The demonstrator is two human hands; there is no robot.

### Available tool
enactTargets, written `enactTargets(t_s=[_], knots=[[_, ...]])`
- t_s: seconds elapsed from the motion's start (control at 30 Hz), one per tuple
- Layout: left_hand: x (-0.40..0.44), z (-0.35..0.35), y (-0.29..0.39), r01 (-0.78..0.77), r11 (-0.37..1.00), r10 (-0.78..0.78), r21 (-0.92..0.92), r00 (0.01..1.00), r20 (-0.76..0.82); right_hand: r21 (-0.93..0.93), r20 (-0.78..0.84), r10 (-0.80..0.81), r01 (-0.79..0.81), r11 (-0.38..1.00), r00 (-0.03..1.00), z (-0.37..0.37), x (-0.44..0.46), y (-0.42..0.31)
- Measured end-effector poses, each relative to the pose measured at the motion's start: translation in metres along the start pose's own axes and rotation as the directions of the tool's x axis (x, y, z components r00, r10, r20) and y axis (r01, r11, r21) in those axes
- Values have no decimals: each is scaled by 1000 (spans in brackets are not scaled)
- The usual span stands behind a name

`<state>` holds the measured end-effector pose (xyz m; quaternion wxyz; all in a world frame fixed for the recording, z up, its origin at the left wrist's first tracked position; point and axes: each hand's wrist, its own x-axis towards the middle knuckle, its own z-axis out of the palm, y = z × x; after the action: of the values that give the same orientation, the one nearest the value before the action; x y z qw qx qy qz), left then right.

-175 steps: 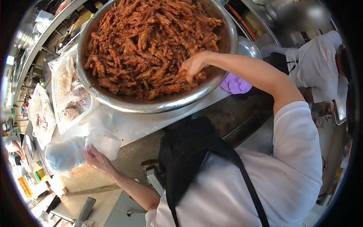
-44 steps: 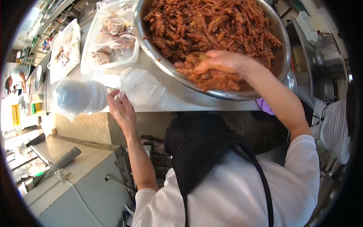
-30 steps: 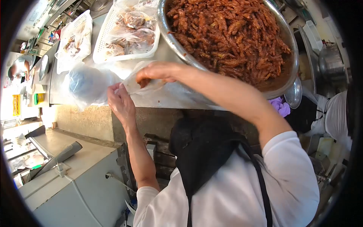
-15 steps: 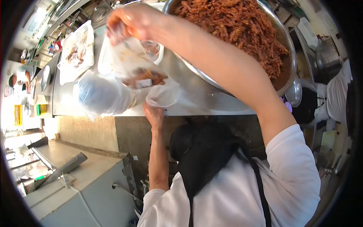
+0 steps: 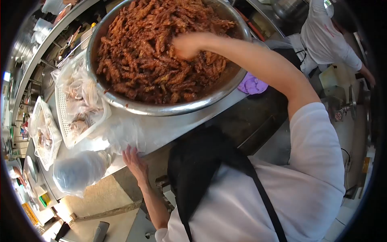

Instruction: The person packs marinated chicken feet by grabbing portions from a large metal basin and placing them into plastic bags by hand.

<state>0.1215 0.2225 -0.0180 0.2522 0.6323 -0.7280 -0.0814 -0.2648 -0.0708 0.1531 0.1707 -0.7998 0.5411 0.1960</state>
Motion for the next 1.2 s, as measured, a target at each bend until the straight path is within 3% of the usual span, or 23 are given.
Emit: enactTargets(t_s=[0.07,0.13,0.2,0.23,0.3,0.37,0.47,0.53,0.63,0.7,0.73,0.77,0.8,0.87,0.9,1.0,1.07,1.13,1.17,1.2], knots=[[-1,-6,6,91,996,-91,-4,994,-63,-49,217,184,-177,983,959,30,-40,34],[12,-16,23,239,968,-250,-77,952,-179,199,241,261,-310,930,935,72,-40,70],[26,-14,36,420,886,-458,-195,859,-231,146,173,260,-285,947,950,90,-36,70],[36,-10,48,340,915,-392,-218,877,-278,105,169,235,-254,961,957,100,-35,67],[65,1,81,237,967,-192,99,923,-334,116,189,181,-205,972,965,98,-35,59],[67,12,85,212,946,-132,244,942,-308,101,128,121,-134,986,984,100,-46,54],[71,24,46,333,930,-289,156,924,-251,178,269,59,-110,978,961,101,-51,63],[67,5,42,443,896,-426,32,877,-223,137,297,155,-202,970,942,109,-37,64],[68,-18,49,411,908,-416,-76,866,-277,28,310,200,-219,975,930,122,-15,52],[67,-23,47,358,923,-385,-140,857,-342,73,248,283,-309,948,927,130,-14,37],[69,-28,53,408,892,-453,-197,821,-348,95,215,325,-351,932,921,127,-19,25],[70,-34,60,453,855,-518,-253,782,-347,15,240,267,-279,960,933,125,-26,15],[71,-40,67,496,811,-582,-310,738,-342,-47,250,106,-97,994,962,117,-41,7],[69,-53,70,532,811,-584,-244,710,-394,-33,363,-80,98,995,928,106,-44,7],[64,-57,71,552,807,-584,-208,698,-414,12,356,-108,111,994,928,105,-46,3],[37,-59,42,608,653,-740,-452,639,-209,201,271,-193,140,969,943,77,-67,-16],[31,-55,43,575,635,-740,-516,646,-191,304,250,-225,144,942,942,57,-82,-15],[24,-58,44,613,607,-760,-506,633,-146,32,448,-88,83,996,890,75,-69,12],[23,-60,43,603,593,-761,-533,635,-128,70,330,-106,88,994,938,91,-67,29],[21,-60,44,594,573,-767,-565,632,-112,158,345,-107,55,986,932,76,-72,27]])
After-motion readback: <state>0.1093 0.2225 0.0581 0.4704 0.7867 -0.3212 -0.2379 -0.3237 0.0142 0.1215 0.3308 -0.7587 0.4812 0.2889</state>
